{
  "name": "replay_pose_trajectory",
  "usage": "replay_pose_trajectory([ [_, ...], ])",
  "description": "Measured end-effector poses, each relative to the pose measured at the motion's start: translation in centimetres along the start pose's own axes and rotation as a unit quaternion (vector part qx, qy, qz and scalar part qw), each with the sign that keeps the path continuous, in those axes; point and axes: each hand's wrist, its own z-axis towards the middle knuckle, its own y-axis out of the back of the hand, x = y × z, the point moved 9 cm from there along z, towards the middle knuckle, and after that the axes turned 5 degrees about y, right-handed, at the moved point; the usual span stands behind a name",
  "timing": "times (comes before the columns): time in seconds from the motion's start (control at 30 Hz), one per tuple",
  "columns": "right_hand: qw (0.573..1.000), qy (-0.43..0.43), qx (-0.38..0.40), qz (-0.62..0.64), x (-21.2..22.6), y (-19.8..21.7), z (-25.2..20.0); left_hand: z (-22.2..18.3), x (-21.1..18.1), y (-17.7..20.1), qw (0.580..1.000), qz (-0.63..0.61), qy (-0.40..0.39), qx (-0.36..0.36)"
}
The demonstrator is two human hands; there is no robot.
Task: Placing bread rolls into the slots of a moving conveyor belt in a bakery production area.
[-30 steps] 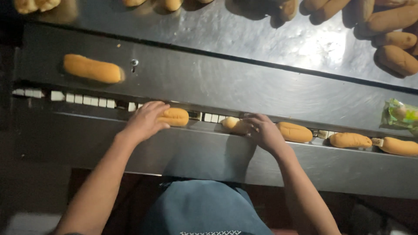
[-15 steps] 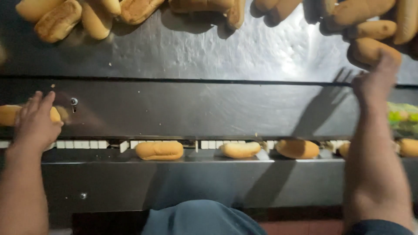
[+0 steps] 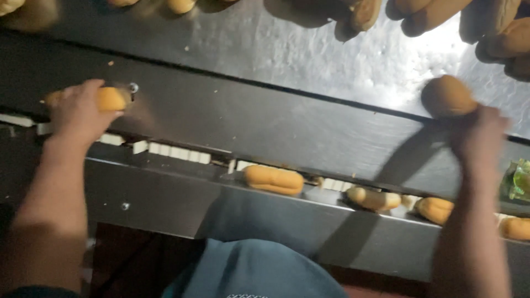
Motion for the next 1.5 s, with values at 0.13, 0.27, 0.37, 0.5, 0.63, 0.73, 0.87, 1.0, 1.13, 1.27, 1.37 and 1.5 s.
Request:
replay_pose_trajectory([
  [0.13,0.990,0.048,0.065,0.117,19.3,-1.5,-4.0,-4.1,-3.7,2.3,0.982,-0.123,0.031,0.140],
  [0.27,0.928,0.210,0.113,0.285,37.8,0.9,-9.0,-9.8,-5.4,4.0,0.974,-0.183,-0.083,0.101],
  [0.37,0.934,0.204,0.109,0.274,45.5,5.1,-11.8,-12.5,-4.9,2.7,0.975,-0.165,-0.131,0.075],
  [0.5,0.945,0.208,0.088,0.235,47.7,2.7,-13.8,-13.2,-5.3,-0.7,0.974,-0.143,-0.145,0.097],
  [0.63,0.962,0.188,0.102,0.170,46.7,-0.7,-14.8,-12.5,-8.5,-3.3,0.967,-0.134,-0.196,0.093],
  [0.73,0.963,0.157,0.128,0.179,44.6,-2.0,-15.0,-12.3,-11.3,-4.6,0.960,-0.140,-0.220,0.102],
  [0.87,0.948,0.099,0.157,0.260,42.9,2.9,-14.6,-13.3,-14.2,-2.8,0.932,-0.231,-0.228,0.162],
  [1.0,0.951,0.028,0.077,0.298,34.5,3.1,-11.3,-11.4,-18.2,0.3,0.923,-0.275,-0.221,0.151],
  [1.13,0.935,-0.078,-0.068,0.340,23.0,3.5,-3.7,-4.6,-25.8,7.1,0.915,-0.290,-0.276,-0.044],
  [1.27,0.904,-0.232,-0.042,0.357,15.0,3.3,6.8,3.2,-36.7,13.0,0.896,-0.266,-0.330,-0.130],
  [1.37,0.890,-0.229,-0.083,0.386,11.8,2.3,12.6,8.4,-44.6,14.8,0.931,-0.154,-0.313,-0.107],
  [1.5,0.847,-0.280,-0.085,0.443,9.3,-0.5,18.0,14.8,-50.3,14.7,0.944,-0.097,-0.270,-0.161],
])
